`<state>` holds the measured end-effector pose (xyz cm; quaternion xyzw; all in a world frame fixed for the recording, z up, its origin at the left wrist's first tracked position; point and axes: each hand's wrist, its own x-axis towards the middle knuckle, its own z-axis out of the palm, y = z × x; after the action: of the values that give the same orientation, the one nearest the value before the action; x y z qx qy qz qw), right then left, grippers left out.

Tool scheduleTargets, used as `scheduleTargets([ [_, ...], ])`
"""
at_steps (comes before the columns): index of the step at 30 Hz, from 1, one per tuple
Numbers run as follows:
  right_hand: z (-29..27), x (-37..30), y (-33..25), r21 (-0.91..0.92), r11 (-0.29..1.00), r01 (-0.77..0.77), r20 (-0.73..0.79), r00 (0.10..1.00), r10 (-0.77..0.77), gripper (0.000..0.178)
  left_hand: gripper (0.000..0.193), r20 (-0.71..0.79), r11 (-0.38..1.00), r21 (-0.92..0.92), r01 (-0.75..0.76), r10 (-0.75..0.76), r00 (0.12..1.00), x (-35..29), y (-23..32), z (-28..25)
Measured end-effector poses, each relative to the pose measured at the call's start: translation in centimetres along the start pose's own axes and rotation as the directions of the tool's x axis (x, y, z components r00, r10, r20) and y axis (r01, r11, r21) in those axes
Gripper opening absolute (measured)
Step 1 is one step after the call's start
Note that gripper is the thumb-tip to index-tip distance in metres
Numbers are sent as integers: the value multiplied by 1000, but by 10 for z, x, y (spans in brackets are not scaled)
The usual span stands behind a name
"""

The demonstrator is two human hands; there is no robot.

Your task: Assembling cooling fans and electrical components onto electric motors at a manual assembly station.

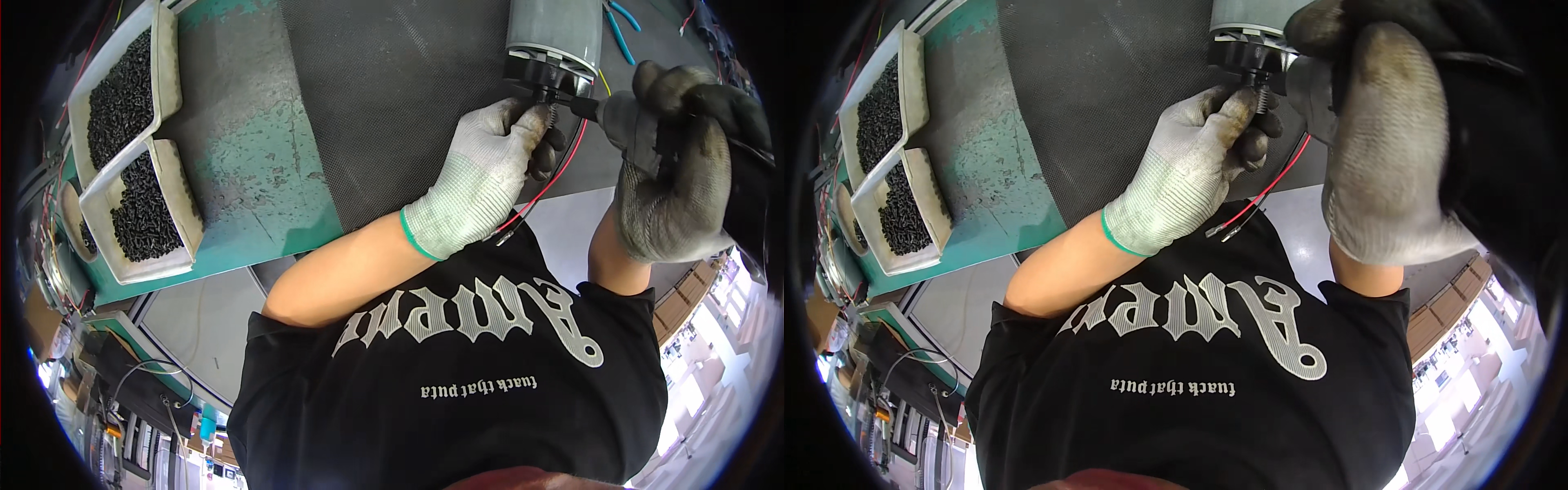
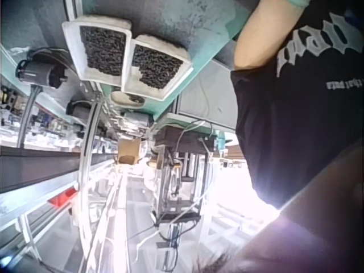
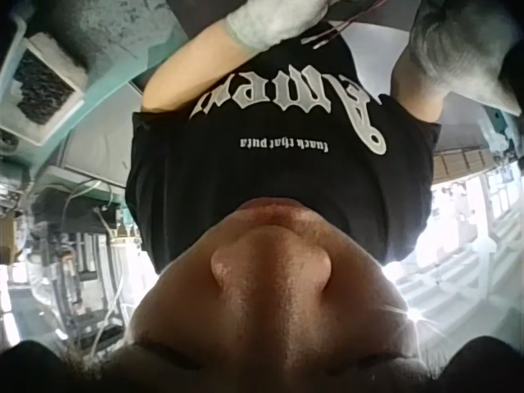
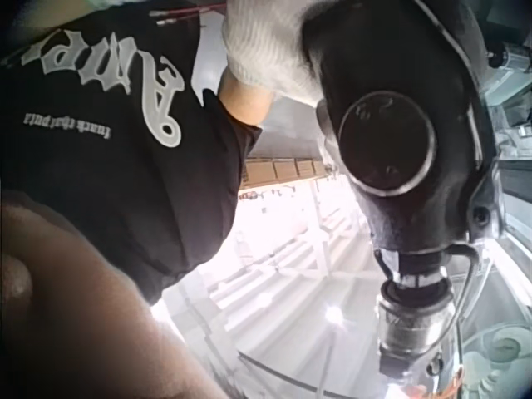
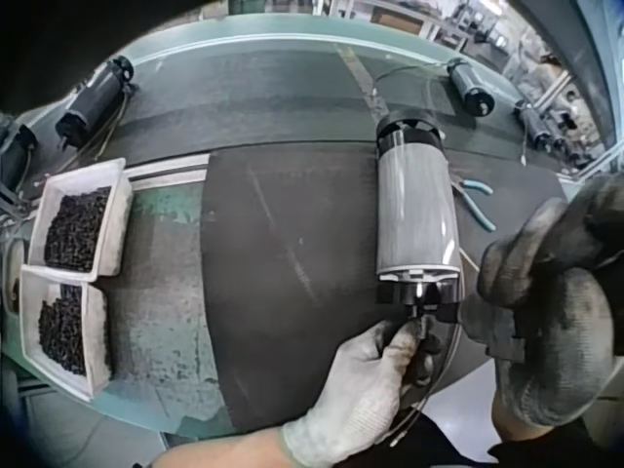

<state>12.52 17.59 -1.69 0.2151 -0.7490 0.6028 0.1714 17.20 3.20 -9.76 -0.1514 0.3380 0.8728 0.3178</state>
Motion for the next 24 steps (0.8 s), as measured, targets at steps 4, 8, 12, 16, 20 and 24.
scheduleTargets([
  [4,11,15,-10,52,993,106,134,985,-112,18,22,72,994,-107,-20,27,997,1,0,-2],
  [8,44,18,-43,393,918,40,-173,984,31,27,19,134,948,-313,55,-13,991,-2,-2,-2],
  [12,10,12,-26,166,984,60,-403,915,12,31,19,129,867,-483,124,-70,989,-6,-3,6],
  [16,-19,2,-17,60,990,130,-308,945,-105,29,18,108,791,-576,205,-174,979,2,-17,23],
  [20,-84,31,-32,106,994,-14,-505,861,66,28,30,88,668,-698,260,-280,956,-1,-13,27],
  [24,-169,43,35,-586,786,-198,-469,874,-129,24,39,330,604,-720,341,-135,934,11,-17,20],
])
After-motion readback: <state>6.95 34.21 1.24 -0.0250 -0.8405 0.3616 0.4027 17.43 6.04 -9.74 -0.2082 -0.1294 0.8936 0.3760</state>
